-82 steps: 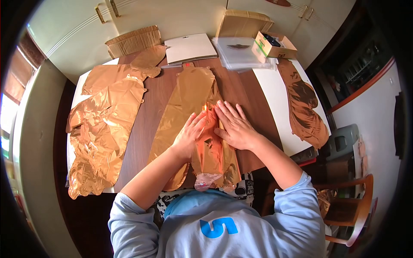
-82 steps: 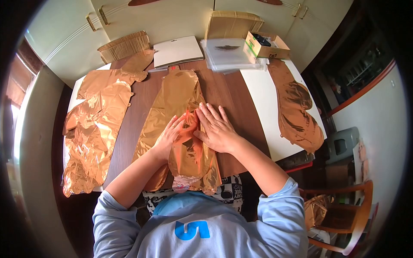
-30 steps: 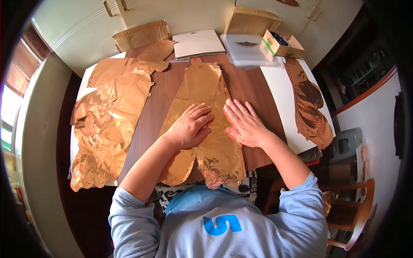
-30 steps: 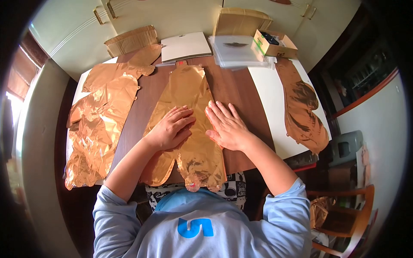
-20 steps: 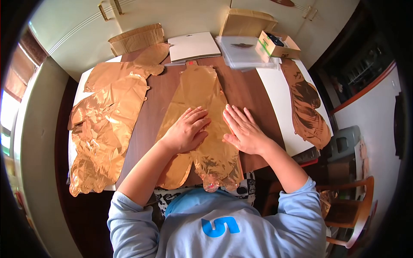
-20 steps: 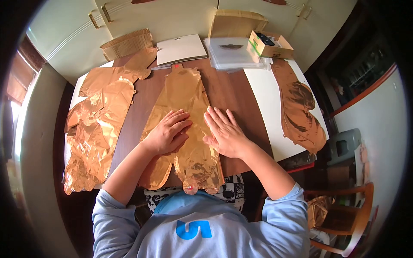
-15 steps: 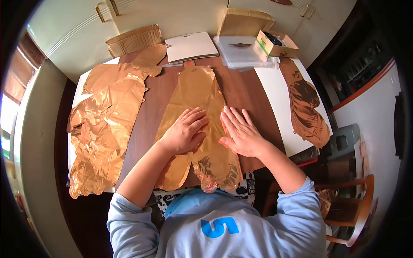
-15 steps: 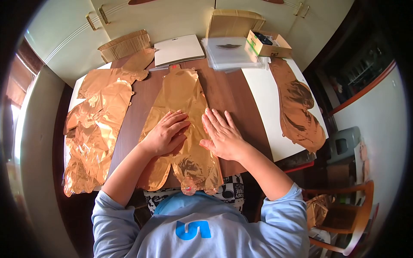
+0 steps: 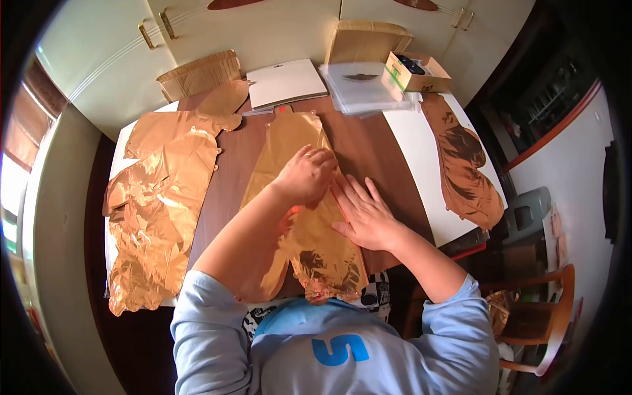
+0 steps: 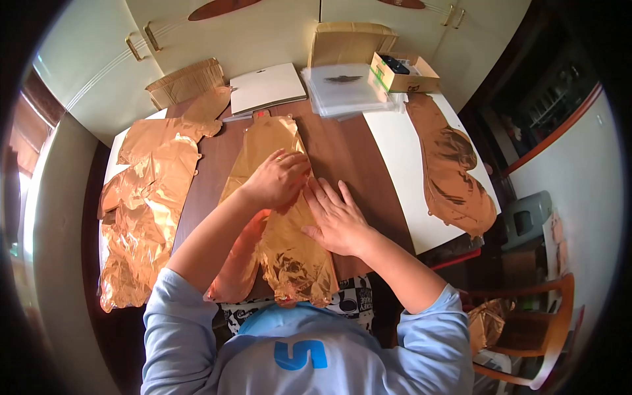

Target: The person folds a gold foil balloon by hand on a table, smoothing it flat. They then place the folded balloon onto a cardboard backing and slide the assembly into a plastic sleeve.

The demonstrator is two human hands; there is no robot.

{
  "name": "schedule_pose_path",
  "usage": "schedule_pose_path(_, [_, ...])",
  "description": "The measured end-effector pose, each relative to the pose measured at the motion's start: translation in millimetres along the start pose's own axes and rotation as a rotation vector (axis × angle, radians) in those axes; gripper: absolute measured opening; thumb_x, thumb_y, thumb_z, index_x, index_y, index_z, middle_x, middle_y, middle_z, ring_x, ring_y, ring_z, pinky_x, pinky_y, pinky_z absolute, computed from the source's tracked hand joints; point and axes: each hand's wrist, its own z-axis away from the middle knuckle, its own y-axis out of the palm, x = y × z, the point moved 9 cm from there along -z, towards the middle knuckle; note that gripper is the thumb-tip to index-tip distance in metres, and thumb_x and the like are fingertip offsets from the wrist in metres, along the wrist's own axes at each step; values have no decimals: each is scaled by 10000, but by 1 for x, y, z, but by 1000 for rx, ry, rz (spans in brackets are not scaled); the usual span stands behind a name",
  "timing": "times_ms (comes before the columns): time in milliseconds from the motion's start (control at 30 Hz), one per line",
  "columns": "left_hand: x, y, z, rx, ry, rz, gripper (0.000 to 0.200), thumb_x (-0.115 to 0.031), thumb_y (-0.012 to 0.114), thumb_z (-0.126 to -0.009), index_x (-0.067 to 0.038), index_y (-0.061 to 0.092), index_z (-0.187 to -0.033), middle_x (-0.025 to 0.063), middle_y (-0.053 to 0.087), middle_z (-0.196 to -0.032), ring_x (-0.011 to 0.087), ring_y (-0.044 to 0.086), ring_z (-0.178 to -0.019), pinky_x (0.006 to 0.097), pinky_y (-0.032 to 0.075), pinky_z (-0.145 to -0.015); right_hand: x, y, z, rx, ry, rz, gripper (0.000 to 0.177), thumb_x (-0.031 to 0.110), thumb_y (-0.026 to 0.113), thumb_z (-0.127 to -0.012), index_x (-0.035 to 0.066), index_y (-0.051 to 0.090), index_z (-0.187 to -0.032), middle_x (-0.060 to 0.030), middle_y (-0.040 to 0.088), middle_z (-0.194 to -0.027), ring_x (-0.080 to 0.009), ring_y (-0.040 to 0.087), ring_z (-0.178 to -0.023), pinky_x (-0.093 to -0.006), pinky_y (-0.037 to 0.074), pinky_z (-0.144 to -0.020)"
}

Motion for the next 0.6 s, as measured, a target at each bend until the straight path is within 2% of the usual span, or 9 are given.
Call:
schedule_pose_path(167, [41,5,-9,-38,-101,4,401,-275,609,-935,-64,603,-1276,109,596,-1338,283,532,-1282,497,360,-1130,0,-1,2,-45,-15,6,786,537,404,-1002,-19,253,-1537,-203,195,-1624,-329,133,-1521,-540,66,-1219])
schedule_pose_path(367, [62,9,-20,-16,-175,-34,407,-313,601,-919,-78,613,-1251,100,595,-1335,278,512,-1306,498,344,-1139,0,0,3,-67,-25,27,797,541,420,-995,-19,254,-1537,-203,194,-1624,-330,136,-1521,-542,72,-1217])
schedule_pose_path(467, [67,12,-23,14,-180,-40,441,-319,617,-932,-75,592,-1298,122,582,-1358,307,532,-1278,505,334,-1147,0,-1,2,-66,-23,20,801,546,421,-993,-20,259,-1535,-208,197,-1622,-333,140,-1520,-544,72,-1216])
schedule_pose_path(600, [61,-2,-19,-38,-214,-10,487,-316,620,-931,-73,551,-1347,147,531,-1410,323,492,-1316,506,316,-1156,0,0,3,-76,-31,20,794,549,408,-997,-22,268,-1532,-215,201,-1619,-335,142,-1520,-547,72,-1215])
